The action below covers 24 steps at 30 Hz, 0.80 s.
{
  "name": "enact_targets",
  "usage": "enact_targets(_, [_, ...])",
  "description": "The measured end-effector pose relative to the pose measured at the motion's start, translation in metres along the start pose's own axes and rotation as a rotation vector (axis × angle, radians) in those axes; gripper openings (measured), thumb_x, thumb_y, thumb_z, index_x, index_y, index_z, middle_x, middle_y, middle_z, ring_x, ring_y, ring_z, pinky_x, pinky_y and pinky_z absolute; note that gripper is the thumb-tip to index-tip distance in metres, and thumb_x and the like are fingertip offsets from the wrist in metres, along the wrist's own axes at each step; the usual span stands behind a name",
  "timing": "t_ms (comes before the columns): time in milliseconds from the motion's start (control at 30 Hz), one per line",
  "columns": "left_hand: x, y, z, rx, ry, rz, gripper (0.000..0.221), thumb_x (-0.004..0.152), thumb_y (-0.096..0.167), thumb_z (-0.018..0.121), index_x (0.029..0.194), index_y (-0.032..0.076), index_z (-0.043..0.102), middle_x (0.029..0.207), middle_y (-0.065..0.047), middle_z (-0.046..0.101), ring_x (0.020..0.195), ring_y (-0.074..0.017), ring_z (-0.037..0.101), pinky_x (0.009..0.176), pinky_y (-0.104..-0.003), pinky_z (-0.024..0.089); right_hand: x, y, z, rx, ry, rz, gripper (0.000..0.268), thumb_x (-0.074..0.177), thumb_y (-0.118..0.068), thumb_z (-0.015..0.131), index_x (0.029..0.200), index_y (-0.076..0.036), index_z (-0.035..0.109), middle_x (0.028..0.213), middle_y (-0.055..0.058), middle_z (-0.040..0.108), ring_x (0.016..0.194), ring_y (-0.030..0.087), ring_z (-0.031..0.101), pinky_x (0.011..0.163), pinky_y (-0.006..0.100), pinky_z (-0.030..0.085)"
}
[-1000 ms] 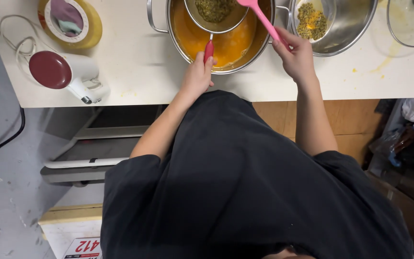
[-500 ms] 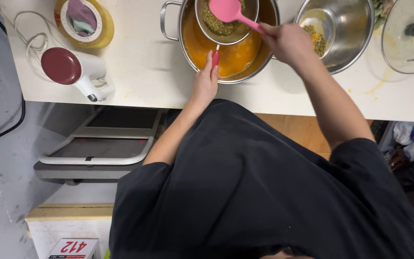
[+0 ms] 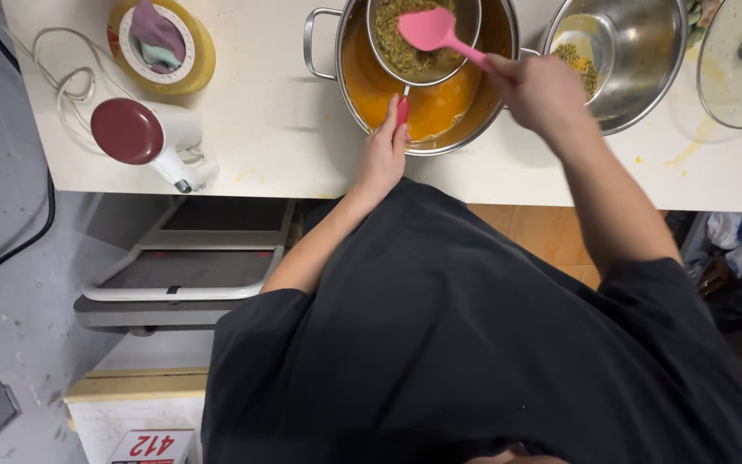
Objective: Straining passion fruit seeds from the juice using a fine-mesh sieve and a spatula.
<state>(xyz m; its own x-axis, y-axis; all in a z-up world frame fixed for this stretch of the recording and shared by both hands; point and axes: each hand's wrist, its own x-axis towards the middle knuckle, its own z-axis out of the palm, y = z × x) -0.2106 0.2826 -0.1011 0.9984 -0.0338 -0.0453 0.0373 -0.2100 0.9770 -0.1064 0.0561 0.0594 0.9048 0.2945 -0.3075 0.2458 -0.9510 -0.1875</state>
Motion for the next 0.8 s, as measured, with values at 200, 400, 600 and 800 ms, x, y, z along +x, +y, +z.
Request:
enact_targets(200, [0.001,0.002,-0.002,-0.022,-0.008,-0.033,0.055,0.108,0.011,0.052,0.159,0.006,0.033,0.088,-0.012,0.071,0.080,-0.0239,0.073,0.079,-0.036,0.058,-0.002,-0.006,0.002,-0.071,-0.087,0.057,0.033,0.107,-0.048,0.056,0.133,-0.035,0.072,0.069,0.017,0.068,0.060,0.035,0.068,0.061,0.048,0.055])
enact_targets(400, [0.003,0.012,-0.006,-0.036,-0.030,-0.076,0.054,0.109,0.013,0.051,0.159,0.006,0.034,0.080,-0.011,0.071,0.074,-0.0223,0.073,0.076,-0.035,0.058,0.001,-0.003,-0.012,-0.074,0.049,-0.006,0.029,0.102,-0.039,0.065,0.128,-0.031,0.077,0.075,0.014,0.071,0.063,0.036,0.067,0.057,0.049,0.054])
enact_targets(600, [0.004,0.007,-0.005,-0.042,-0.038,-0.063,0.054,0.108,0.013,0.051,0.159,0.005,0.033,0.077,-0.011,0.070,0.071,-0.0222,0.072,0.073,-0.034,0.058,0.002,-0.004,0.008,0.050,0.024,0.043,0.027,0.108,-0.042,0.064,0.132,-0.032,0.074,0.087,0.015,0.072,0.076,0.037,0.069,0.074,0.048,0.057])
enact_targets(800, [0.001,0.006,-0.003,-0.040,-0.043,-0.092,0.054,0.108,0.014,0.051,0.158,0.002,0.033,0.078,-0.011,0.070,0.071,-0.0223,0.072,0.073,-0.034,0.057,-0.002,-0.017,-0.017,-0.052,0.046,0.026,0.031,0.104,-0.039,0.063,0.131,-0.030,0.075,0.075,0.016,0.069,0.066,0.039,0.067,0.059,0.051,0.054])
